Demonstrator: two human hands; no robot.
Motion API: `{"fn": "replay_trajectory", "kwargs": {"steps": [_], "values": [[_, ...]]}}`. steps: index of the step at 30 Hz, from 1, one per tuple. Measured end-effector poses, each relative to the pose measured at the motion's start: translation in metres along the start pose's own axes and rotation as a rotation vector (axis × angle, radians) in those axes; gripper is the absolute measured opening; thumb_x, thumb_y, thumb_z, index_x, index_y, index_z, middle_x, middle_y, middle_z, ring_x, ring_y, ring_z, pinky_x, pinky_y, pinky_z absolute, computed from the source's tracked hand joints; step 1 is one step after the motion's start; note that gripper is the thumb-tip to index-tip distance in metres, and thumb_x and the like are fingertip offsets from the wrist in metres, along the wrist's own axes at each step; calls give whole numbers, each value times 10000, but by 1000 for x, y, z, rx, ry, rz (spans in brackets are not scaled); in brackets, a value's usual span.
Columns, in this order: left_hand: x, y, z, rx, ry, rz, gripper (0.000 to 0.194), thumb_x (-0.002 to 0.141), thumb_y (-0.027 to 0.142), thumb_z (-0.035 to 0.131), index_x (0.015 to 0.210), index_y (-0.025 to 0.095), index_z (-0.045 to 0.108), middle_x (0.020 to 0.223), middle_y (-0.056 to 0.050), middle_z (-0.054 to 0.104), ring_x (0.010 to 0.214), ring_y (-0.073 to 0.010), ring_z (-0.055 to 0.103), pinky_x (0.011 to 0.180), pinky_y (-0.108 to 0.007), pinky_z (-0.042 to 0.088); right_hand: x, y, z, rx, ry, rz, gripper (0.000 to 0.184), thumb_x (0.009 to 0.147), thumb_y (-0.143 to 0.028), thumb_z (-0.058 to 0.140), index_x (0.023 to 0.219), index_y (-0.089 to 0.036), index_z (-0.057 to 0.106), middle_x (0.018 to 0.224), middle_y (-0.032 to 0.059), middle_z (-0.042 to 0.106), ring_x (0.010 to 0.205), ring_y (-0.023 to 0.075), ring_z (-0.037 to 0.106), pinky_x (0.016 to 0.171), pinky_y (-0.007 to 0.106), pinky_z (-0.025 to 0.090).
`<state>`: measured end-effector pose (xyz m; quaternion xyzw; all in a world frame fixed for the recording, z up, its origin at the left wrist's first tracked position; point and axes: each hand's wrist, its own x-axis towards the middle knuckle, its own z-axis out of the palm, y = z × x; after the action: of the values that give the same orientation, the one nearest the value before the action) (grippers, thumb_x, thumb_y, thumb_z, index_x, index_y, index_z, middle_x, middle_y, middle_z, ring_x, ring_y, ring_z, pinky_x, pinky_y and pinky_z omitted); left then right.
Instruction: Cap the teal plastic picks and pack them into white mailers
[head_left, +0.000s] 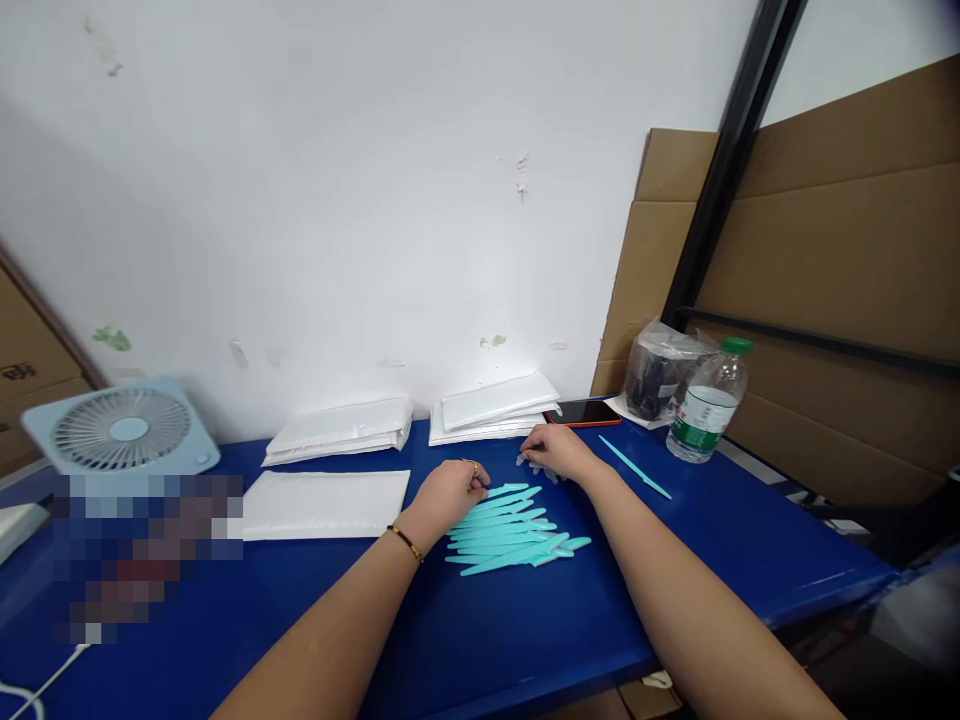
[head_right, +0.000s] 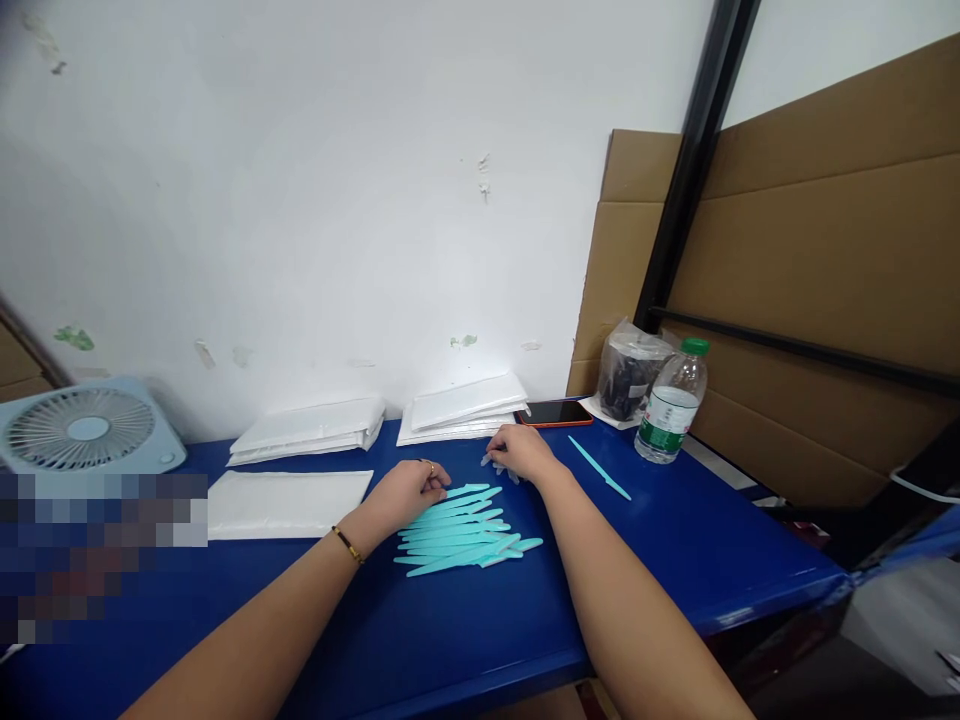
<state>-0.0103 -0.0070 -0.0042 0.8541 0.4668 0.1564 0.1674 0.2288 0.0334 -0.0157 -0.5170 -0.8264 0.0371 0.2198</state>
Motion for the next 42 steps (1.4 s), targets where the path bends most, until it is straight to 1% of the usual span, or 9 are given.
{"fn": "replay_trajectory", "kwargs": {"steps": [4, 9, 13, 19, 25, 33, 38, 40, 42], "values": [[-1, -6, -6, 21, -15, -109, 76, 719, 234, 564, 730, 216, 637, 729, 13, 669, 663, -131, 591, 544, -206, 377, 1, -12, -1, -17, -23, -32, 97, 721, -273, 633, 770, -241, 710, 820, 5, 655, 731, 134, 596, 649, 213, 395], [-1, -15, -12, 77, 40, -164, 69, 710, 208, 557, 704, 206, 626, 735, 0, 665, 687, -140, 589, 547, -216, 356, 1, -19, -4, -61, -35, -80, 102, 746, -227, 599, 687, -207, 680, 771, 11, 644, 749, 138, 579, 680, 232, 373], [1, -23, -13, 87, 97, -148, 64, 727, 230, 559, 735, 206, 617, 773, -6, 665, 722, -146, 590, 564, -218, 360, -1, -15, -4, 39, -46, -102, 119, 763, -213, 571, 710, -203, 676, 771, 7, 642, 729, 126, 571, 652, 219, 373], [4, -26, -9, 98, 113, -120, 50, 731, 225, 565, 743, 215, 613, 753, 7, 661, 732, -143, 587, 579, -218, 364, -2, -17, -1, 129, -70, -177, 90, 750, -190, 588, 721, -189, 674, 769, 11, 648, 733, 129, 565, 661, 226, 373], [4, -27, -10, 100, 129, -112, 41, 726, 221, 570, 732, 219, 610, 748, 17, 658, 711, -137, 582, 567, -218, 359, -2, -21, -3, 164, -81, -177, 90, 744, -168, 592, 707, -182, 673, 769, 13, 650, 730, 131, 566, 671, 235, 375], [5, -23, -12, 116, 82, -101, 71, 744, 231, 567, 763, 202, 629, 761, -3, 663, 721, -140, 585, 610, -222, 381, 4, -36, 9, 186, -66, -236, 86, 749, -216, 612, 718, -185, 686, 773, 18, 659, 743, 139, 582, 709, 242, 411], [2, -16, -13, 165, 185, -72, 157, 738, 286, 589, 868, 218, 645, 917, -24, 652, 867, -171, 576, 700, -240, 400, -1, -17, -8, 170, 35, -94, 128, 784, -253, 574, 789, -213, 695, 852, 17, 667, 808, 146, 599, 746, 247, 427], [0, -10, -12, 109, 131, -36, 175, 747, 344, 577, 847, 223, 653, 898, -19, 650, 828, -162, 581, 669, -230, 404, -5, -6, -18, 147, 69, -15, 137, 784, -257, 567, 807, -213, 695, 882, 27, 667, 826, 156, 602, 761, 260, 430], [-1, -5, -9, 41, 29, -7, 184, 727, 375, 591, 808, 223, 657, 839, -4, 653, 760, -144, 584, 627, -212, 403, -9, 1, -24, 118, 33, 15, 136, 772, -247, 573, 809, -213, 699, 882, 32, 672, 826, 165, 604, 761, 270, 432]]}}
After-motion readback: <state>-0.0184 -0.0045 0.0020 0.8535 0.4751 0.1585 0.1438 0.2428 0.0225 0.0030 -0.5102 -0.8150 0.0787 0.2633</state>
